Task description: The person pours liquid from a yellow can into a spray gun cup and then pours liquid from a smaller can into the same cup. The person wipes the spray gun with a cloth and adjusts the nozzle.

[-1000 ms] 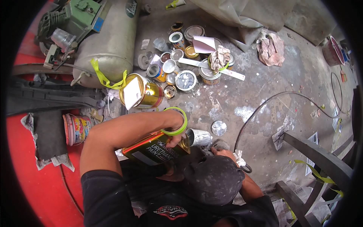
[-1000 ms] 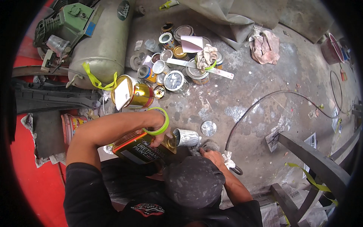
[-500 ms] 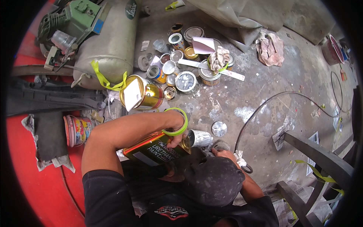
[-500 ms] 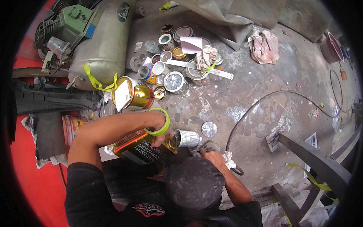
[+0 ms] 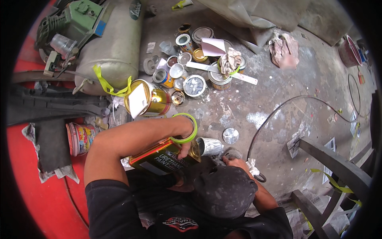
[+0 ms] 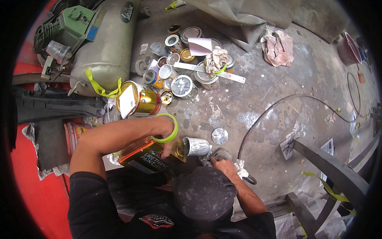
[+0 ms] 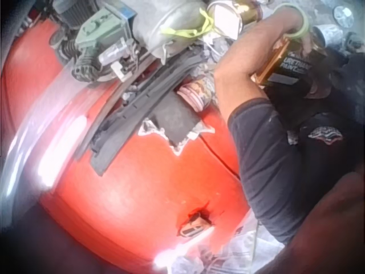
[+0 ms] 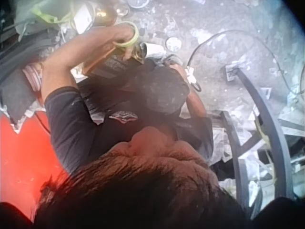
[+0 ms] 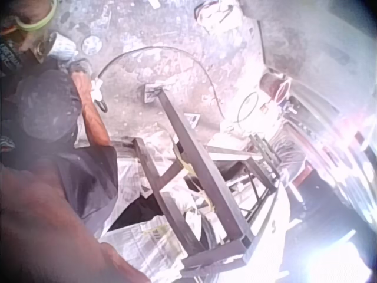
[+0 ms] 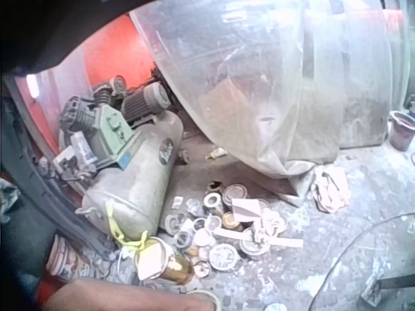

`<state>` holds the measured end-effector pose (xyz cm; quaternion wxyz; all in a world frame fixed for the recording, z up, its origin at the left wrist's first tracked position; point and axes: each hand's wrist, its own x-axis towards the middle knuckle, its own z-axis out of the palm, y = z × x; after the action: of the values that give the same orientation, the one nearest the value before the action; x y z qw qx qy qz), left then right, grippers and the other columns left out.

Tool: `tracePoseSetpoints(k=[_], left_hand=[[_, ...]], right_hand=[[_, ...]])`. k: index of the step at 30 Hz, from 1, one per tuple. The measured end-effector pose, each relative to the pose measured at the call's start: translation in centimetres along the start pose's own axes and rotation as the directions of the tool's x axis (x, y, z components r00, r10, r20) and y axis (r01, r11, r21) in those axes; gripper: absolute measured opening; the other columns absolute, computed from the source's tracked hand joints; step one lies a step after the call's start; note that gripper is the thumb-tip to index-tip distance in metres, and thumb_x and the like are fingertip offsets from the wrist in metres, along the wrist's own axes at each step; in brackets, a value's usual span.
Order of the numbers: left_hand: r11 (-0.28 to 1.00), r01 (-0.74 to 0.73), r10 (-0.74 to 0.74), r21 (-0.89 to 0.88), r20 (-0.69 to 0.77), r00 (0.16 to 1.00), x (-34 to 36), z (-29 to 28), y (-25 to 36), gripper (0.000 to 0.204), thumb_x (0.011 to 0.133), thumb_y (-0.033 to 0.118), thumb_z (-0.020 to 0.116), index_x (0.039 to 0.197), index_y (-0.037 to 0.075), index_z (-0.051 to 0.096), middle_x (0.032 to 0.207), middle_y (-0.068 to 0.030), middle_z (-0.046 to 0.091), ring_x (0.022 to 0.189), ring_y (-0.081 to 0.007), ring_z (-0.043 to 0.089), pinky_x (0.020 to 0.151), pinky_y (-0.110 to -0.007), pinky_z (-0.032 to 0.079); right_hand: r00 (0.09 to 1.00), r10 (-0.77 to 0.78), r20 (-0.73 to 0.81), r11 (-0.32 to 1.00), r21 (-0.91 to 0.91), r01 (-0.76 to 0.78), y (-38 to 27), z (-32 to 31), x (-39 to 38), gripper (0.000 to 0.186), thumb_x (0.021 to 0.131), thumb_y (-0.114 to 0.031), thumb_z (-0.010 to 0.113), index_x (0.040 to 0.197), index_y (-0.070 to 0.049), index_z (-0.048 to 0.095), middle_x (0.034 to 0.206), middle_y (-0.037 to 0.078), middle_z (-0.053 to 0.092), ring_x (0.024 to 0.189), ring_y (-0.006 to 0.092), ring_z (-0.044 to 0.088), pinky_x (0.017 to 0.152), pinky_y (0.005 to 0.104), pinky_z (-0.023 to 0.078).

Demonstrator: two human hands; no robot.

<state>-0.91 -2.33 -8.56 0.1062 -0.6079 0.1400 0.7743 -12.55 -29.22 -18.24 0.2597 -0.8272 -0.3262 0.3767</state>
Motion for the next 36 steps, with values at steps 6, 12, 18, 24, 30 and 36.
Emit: tracePoseSetpoints(k=[6, 12, 18, 24, 30, 36], left_hand=[[0.998, -0.042, 0.041, 0.038, 0.027, 0.999, -0.2, -0.1, 0.0, 0.054, 0.057, 0.04, 0.086, 0.101, 0.01, 0.076, 0.105, -0.0108, 0.071, 0.093, -0.026, 0.065, 0.08, -0.04, 0.051], [0.999, -0.033, 0.033, 0.043, -0.004, 0.999, -0.5, 0.1, 0.0, 0.044, 0.056, 0.037, 0.086, 0.092, 0.013, 0.077, 0.104, -0.0064, 0.071, 0.093, -0.0218, 0.064, 0.08, -0.037, 0.05], [0.997, -0.065, 0.066, 0.046, -0.031, 0.997, -0.9, 0.3, -0.1, 0.053, 0.055, 0.039, 0.085, 0.096, 0.008, 0.076, 0.099, -0.0107, 0.072, 0.087, -0.026, 0.066, 0.075, -0.039, 0.052], [0.987, -0.073, 0.078, 0.145, -0.03, 0.997, -3.2, 1.1, 0.8, 0.069, 0.053, 0.039, 0.087, 0.107, -0.001, 0.07, 0.105, -0.0164, 0.069, 0.095, -0.0292, 0.066, 0.08, -0.041, 0.053], [0.953, -0.017, 0.12, 0.303, -0.325, 0.938, -5.4, 4.4, 0.6, 0.115, 0.053, 0.041, 0.089, 0.143, -0.005, 0.034, 0.143, -0.0223, 0.043, 0.128, -0.0375, 0.047, 0.104, -0.044, 0.043], [0.958, 0.014, 0.16, 0.288, -0.572, 0.805, -8.9, 6.6, -0.8, 0.116, 0.053, 0.041, 0.09, 0.143, -0.004, 0.032, 0.136, -0.0218, 0.047, 0.126, -0.0376, 0.048, 0.105, -0.046, 0.041]], right_hand=[[0.999, 0.017, 0.029, 1.0, 0.001, -0.017, -0.2, -0.3, 0.0, 0.05, 0.085, -0.028, 0.057, 0.129, -0.004, 0.058, 0.094, 0.027, 0.067, 0.088, 0.0442, 0.067, 0.077, 0.0507, 0.052], [1.0, 0.004, 0.006, 1.0, 0.005, -0.004, 0.2, 0.3, 0.1, 0.05, 0.085, -0.028, 0.058, 0.129, -0.005, 0.059, 0.094, 0.027, 0.067, 0.087, 0.0438, 0.067, 0.077, 0.0502, 0.052], [1.0, -0.003, 0.005, 1.0, 0.001, 0.003, -0.2, -0.1, 0.0, 0.048, 0.087, -0.029, 0.057, 0.129, -0.006, 0.059, 0.095, 0.026, 0.068, 0.09, 0.0431, 0.067, 0.077, 0.049, 0.053], [0.999, 0.032, 0.008, 0.999, 0.02, -0.032, 0.6, 1.0, -0.3, 0.051, 0.086, -0.031, 0.058, 0.133, -0.012, 0.058, 0.106, 0.021, 0.068, 0.092, 0.0415, 0.067, 0.078, 0.0478, 0.053], [0.998, 0.068, -0.011, 0.997, 0.035, -0.068, -0.3, -0.9, -1.6, 0.055, 0.085, -0.032, 0.058, 0.138, -0.015, 0.055, 0.118, 0.019, 0.065, 0.097, 0.0406, 0.067, 0.082, 0.0456, 0.054], [0.985, 0.102, -0.142, 0.993, 0.075, -0.092, -0.6, -1.8, -2.5, 0.056, 0.085, -0.029, 0.059, 0.139, -0.014, 0.054, 0.124, 0.021, 0.063, 0.098, 0.0406, 0.067, 0.086, 0.0443, 0.054]])
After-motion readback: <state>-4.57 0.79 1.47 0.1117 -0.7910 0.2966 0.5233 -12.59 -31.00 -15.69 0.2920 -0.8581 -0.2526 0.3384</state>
